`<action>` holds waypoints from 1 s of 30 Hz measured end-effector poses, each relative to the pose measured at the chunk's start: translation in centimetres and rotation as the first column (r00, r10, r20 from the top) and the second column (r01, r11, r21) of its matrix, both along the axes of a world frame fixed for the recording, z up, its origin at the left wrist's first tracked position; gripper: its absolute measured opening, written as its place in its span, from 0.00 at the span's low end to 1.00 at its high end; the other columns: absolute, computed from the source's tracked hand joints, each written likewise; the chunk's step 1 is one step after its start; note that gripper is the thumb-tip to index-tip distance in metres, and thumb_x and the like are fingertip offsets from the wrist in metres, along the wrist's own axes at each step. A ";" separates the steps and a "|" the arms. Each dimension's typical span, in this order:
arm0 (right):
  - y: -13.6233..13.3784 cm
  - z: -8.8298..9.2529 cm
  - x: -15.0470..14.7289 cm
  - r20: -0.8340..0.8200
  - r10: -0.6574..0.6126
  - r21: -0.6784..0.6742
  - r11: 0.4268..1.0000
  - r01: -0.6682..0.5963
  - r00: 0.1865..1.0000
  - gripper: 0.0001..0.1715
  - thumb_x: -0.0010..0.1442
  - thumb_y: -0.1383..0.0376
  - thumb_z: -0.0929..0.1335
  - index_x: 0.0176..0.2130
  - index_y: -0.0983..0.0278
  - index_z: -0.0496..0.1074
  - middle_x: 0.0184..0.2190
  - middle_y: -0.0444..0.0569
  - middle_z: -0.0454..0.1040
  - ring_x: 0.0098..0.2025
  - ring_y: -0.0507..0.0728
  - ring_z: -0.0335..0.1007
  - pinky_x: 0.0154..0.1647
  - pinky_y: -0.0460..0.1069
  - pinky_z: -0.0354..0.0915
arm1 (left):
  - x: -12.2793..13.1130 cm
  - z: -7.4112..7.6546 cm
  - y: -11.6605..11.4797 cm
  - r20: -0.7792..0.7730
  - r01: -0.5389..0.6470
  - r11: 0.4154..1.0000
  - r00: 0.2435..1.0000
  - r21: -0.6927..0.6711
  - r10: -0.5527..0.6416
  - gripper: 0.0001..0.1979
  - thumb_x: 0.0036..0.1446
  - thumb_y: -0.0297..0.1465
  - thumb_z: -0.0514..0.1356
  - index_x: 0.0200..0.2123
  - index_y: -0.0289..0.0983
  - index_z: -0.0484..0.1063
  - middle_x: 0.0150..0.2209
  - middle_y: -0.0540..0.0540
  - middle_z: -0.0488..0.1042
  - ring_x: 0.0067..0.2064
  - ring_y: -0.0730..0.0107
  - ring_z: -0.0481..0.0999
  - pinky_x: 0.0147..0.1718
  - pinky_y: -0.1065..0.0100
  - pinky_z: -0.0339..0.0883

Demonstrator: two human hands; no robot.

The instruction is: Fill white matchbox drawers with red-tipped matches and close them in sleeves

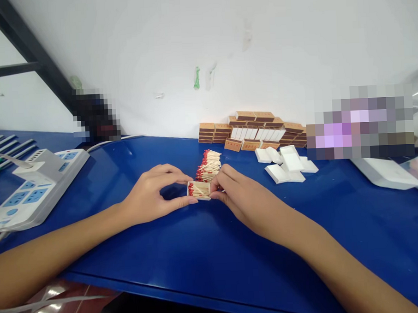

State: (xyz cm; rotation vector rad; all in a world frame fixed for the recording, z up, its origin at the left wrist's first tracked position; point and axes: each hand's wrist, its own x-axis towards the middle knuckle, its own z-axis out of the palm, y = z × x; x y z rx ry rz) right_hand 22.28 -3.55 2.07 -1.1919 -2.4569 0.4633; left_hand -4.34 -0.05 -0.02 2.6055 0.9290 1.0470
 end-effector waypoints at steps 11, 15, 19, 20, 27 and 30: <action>0.3 -0.5 0.3 0.089 -0.036 0.128 0.991 0.024 0.995 0.11 0.76 0.61 0.59 0.41 0.59 0.67 0.41 0.51 0.73 0.39 0.59 0.72 0.35 0.52 0.65 | 0.2 -0.1 0.0 0.003 0.115 0.993 0.993 -0.010 -0.115 0.20 0.59 0.44 0.71 0.49 0.37 0.81 0.42 0.42 0.82 0.45 0.61 0.81 0.47 0.58 0.77; 0.2 -0.2 0.4 0.029 -0.010 0.144 0.990 0.006 1.000 0.10 0.75 0.62 0.61 0.42 0.59 0.69 0.40 0.50 0.77 0.39 0.59 0.75 0.36 0.52 0.66 | 0.2 0.0 0.0 0.022 0.105 0.994 0.994 -0.007 -0.105 0.21 0.59 0.43 0.72 0.49 0.36 0.81 0.42 0.42 0.82 0.44 0.61 0.80 0.45 0.59 0.78; 0.2 0.4 0.9 -0.051 0.009 0.173 0.985 0.000 0.999 0.09 0.74 0.63 0.63 0.43 0.58 0.73 0.40 0.48 0.80 0.39 0.58 0.77 0.38 0.52 0.68 | 0.1 0.1 0.0 0.061 0.056 0.997 0.997 -0.056 -0.053 0.20 0.58 0.43 0.72 0.47 0.37 0.82 0.42 0.42 0.82 0.43 0.63 0.81 0.45 0.61 0.77; 0.3 0.5 1.1 -0.069 0.006 0.188 0.982 0.007 0.998 0.09 0.73 0.63 0.64 0.44 0.58 0.74 0.39 0.48 0.80 0.39 0.57 0.77 0.38 0.52 0.69 | 0.1 0.2 0.0 0.067 0.042 0.997 0.997 -0.071 -0.037 0.19 0.58 0.43 0.73 0.47 0.38 0.82 0.42 0.43 0.82 0.43 0.63 0.81 0.45 0.61 0.77; -0.3 0.8 0.2 -0.207 -0.108 0.270 0.949 0.163 0.972 0.05 0.70 0.62 0.69 0.42 0.57 0.78 0.35 0.47 0.81 0.31 0.56 0.74 0.30 0.52 0.66 | 0.4 0.4 -0.4 0.114 0.023 0.995 0.993 -0.099 -0.011 0.18 0.56 0.42 0.74 0.45 0.38 0.82 0.41 0.44 0.83 0.43 0.64 0.82 0.46 0.62 0.77; -0.5 0.3 -1.1 -0.232 -0.051 0.284 0.951 0.118 0.971 0.05 0.70 0.66 0.69 0.41 0.59 0.78 0.35 0.47 0.80 0.33 0.55 0.73 0.32 0.51 0.67 | 0.5 0.4 -0.6 0.122 0.041 0.995 0.992 -0.088 -0.030 0.18 0.56 0.42 0.74 0.45 0.37 0.82 0.41 0.45 0.83 0.43 0.64 0.82 0.45 0.62 0.77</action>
